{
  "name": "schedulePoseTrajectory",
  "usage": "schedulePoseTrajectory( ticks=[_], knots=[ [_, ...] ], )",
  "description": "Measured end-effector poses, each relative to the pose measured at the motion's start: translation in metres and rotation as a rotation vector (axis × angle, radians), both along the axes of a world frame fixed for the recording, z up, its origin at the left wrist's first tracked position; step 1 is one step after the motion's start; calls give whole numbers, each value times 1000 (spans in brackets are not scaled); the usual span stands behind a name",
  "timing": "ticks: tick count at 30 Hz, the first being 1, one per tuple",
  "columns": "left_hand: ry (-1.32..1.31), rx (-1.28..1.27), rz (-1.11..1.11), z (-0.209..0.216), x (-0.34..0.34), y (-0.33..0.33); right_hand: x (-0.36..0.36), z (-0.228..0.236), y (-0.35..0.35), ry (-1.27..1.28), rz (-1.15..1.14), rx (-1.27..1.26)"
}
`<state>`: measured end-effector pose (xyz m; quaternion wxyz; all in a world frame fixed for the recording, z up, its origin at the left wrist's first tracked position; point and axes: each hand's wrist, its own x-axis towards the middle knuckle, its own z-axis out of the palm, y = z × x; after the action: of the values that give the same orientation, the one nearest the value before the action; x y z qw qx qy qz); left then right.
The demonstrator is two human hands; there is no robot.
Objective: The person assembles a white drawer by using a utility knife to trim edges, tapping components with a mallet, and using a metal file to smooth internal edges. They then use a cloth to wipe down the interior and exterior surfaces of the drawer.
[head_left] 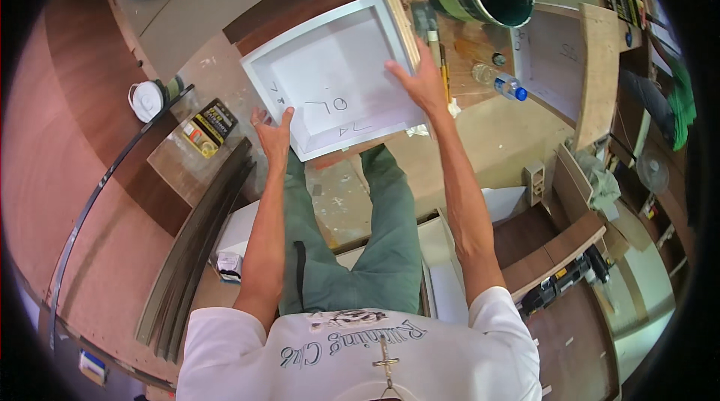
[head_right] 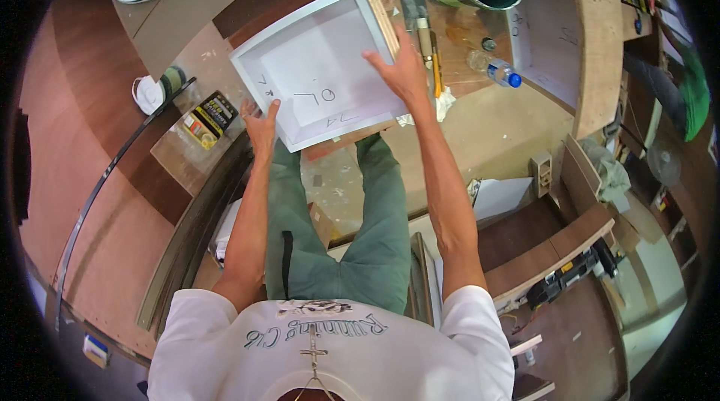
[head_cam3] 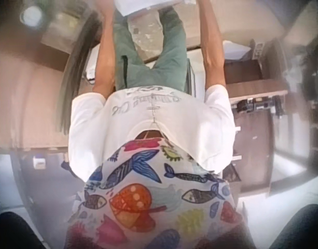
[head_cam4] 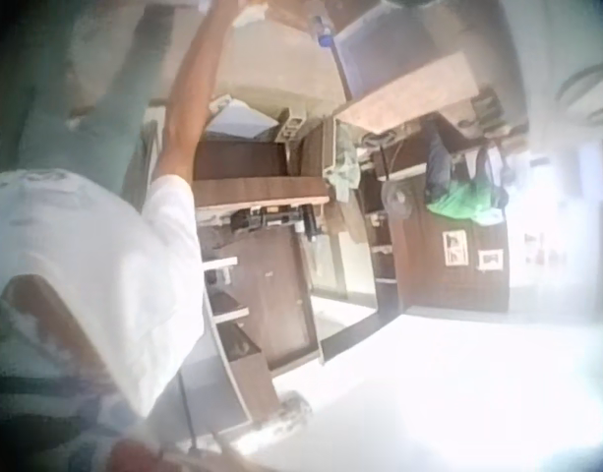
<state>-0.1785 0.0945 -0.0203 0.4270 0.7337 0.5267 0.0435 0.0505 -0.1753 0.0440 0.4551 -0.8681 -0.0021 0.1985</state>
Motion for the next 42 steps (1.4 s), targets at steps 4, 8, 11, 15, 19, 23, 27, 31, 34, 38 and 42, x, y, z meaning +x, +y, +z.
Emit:
schedulePoseTrajectory(
  ticks=[4,8,11,15,19,23,27,31,34,38,42],
  knots=[
    [-11,-353,45,-25,2,-1,8,19,19,6,51,-304],
    [4,-260,-43,-28,-2,7,0,26,24,-20,21,-384],
    [64,-238,-113,-6,-6,10,-32,26,12,-50,-29,-405],
    [82,-124,-195,11,-36,70,-96,52,33,96,-175,-323],
    [76,-94,-438,29,-24,101,-174,67,35,207,-365,-321],
    [197,-59,-763,52,34,97,-243,63,38,238,-728,-158],
    [249,43,-1012,36,81,92,-275,46,51,222,-959,-71],
    [269,-16,-1109,19,127,82,-280,30,60,252,-1131,70],
    [207,94,-1175,12,152,79,-276,17,66,238,-1176,139],
    [192,86,-1244,6,179,77,-262,24,78,324,-1206,72],
    [236,97,-1233,-8,191,75,-262,29,70,357,-1102,120]
  ],
)
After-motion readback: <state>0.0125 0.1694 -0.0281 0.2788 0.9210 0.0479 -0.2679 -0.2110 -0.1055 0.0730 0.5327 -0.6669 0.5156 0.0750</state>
